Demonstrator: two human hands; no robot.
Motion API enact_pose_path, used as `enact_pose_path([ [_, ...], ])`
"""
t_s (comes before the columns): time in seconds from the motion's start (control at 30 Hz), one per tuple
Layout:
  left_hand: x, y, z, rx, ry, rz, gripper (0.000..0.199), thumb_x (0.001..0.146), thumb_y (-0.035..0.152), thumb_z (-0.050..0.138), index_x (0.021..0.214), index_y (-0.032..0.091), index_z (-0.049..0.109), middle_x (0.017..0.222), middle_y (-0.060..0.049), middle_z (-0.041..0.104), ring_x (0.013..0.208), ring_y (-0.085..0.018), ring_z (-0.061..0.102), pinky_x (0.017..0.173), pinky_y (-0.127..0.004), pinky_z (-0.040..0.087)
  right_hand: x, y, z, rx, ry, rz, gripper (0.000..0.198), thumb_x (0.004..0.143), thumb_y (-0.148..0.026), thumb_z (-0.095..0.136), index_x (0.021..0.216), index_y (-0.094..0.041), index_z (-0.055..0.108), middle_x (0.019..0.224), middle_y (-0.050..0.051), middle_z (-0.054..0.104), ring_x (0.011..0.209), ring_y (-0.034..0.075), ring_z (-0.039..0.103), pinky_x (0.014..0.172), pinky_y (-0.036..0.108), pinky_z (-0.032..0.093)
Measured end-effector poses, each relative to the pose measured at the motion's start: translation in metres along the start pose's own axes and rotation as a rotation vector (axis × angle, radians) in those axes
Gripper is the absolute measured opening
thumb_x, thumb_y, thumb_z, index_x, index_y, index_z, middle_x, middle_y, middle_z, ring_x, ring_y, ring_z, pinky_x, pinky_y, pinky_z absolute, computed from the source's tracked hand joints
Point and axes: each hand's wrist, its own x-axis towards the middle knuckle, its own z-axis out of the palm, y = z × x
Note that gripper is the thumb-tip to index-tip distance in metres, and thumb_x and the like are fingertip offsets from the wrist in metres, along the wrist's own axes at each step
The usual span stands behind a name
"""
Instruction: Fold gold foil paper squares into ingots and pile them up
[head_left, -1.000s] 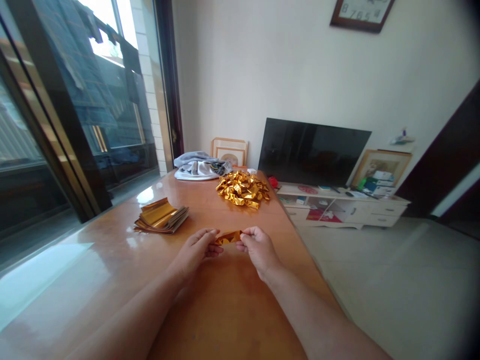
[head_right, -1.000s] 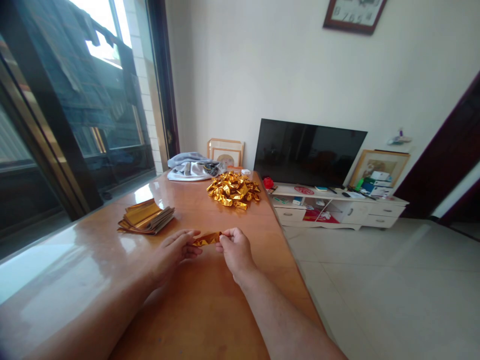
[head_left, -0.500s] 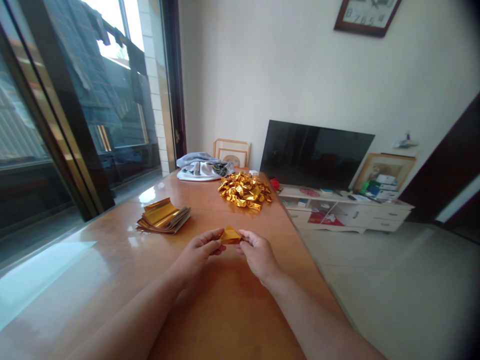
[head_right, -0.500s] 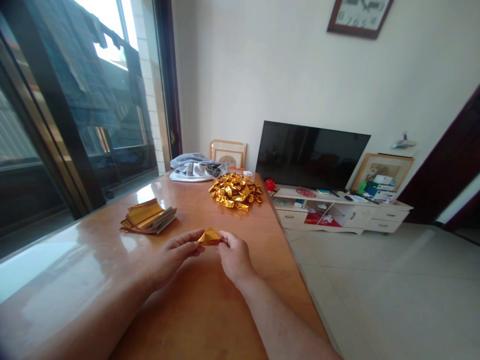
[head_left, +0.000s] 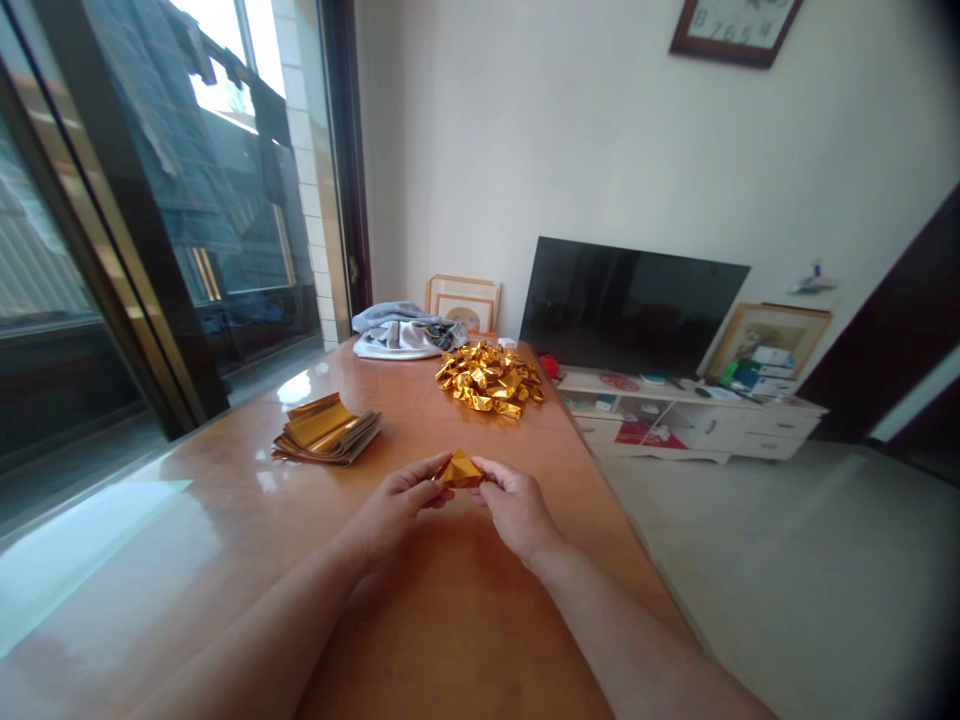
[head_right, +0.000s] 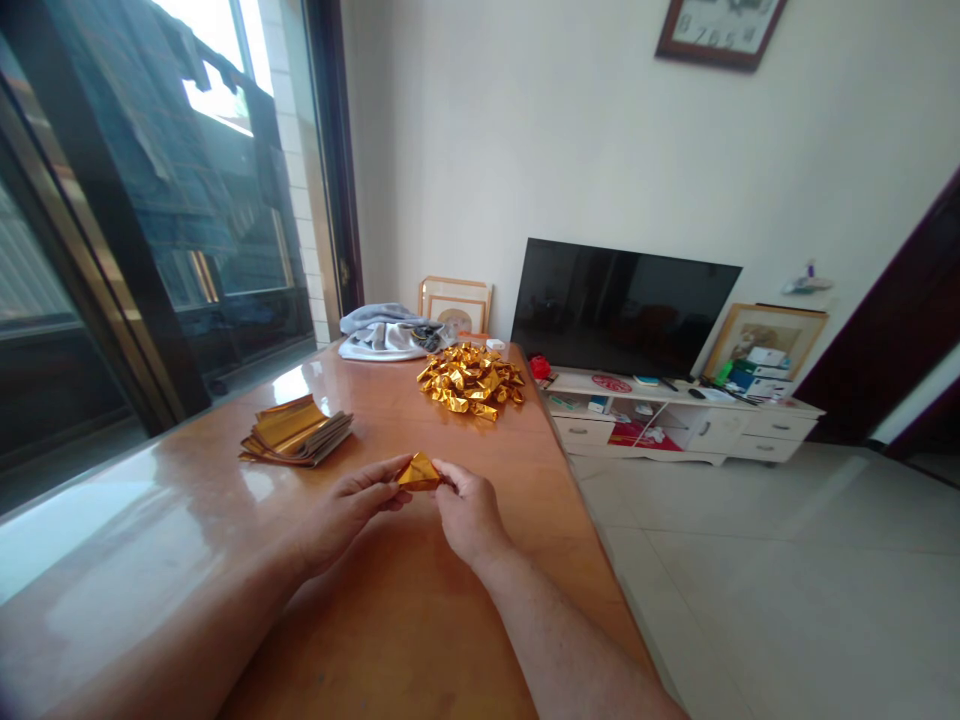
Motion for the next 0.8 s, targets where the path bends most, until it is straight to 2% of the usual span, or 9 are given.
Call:
enact_pose_path([
  [0.37,0.0003,0.0039,0.0002,0.005,-0.045,-0.031,0.052,0.082,0.029,0.069,0.134,0.021,0.065,0.124,-0.009,0.07,0.094,-0.02,0.064,0.097,-0.039,0.047,-0.0011,-0.0028,-0.0011,-0.016,-0.036,-0.014,0.041,0.081,-0.019,0.057,0.117,-0.028,0.073,0.116,0.001,0.074,0.11,0.025,0.068,0.099,0.042,0.053],
  [0.43,0.001,0.0021,0.0001,-0.016,-0.04,-0.043,0.052,0.083,0.03,0.069,0.133,0.02,0.065,0.124,-0.01,0.07,0.095,-0.021,0.065,0.096,-0.038,0.047,-0.0009,-0.0025,-0.0009,-0.014,-0.034,0.004,0.039,0.08,-0.019,0.056,0.115,-0.026,0.073,0.114,0.002,0.074,0.107,0.025,0.069,0.097,0.042,0.054],
  [0.53,0.002,-0.002,-0.0001,-0.056,0.035,-0.076,0.051,0.084,0.034,0.07,0.132,0.017,0.063,0.116,-0.011,0.071,0.09,-0.02,0.066,0.088,-0.036,0.049,-0.0004,-0.0015,-0.0003,0.008,0.02,0.081,0.031,0.079,-0.021,0.058,0.108,-0.022,0.07,0.103,0.005,0.075,0.093,0.023,0.072,0.087,0.039,0.058],
  [0.67,0.003,-0.0051,0.0001,-0.097,0.086,-0.098,0.034,0.084,0.038,0.072,0.109,0.015,0.066,0.089,-0.006,0.071,0.077,-0.016,0.064,0.076,-0.029,0.049,-0.0004,-0.002,0.0003,0.012,0.093,0.164,0.021,0.079,-0.022,0.061,0.099,-0.018,0.062,0.088,0.005,0.075,0.078,0.02,0.073,0.075,0.034,0.06],
  [0.8,0.0025,-0.0034,0.0012,-0.057,0.104,-0.105,0.031,0.084,0.044,0.071,0.093,0.015,0.064,0.079,-0.004,0.07,0.074,-0.015,0.064,0.073,-0.027,0.048,-0.0012,-0.006,0.001,-0.013,0.1,0.198,0.017,0.082,-0.022,0.059,0.098,-0.016,0.061,0.089,0.007,0.075,0.078,0.019,0.073,0.073,0.033,0.06],
])
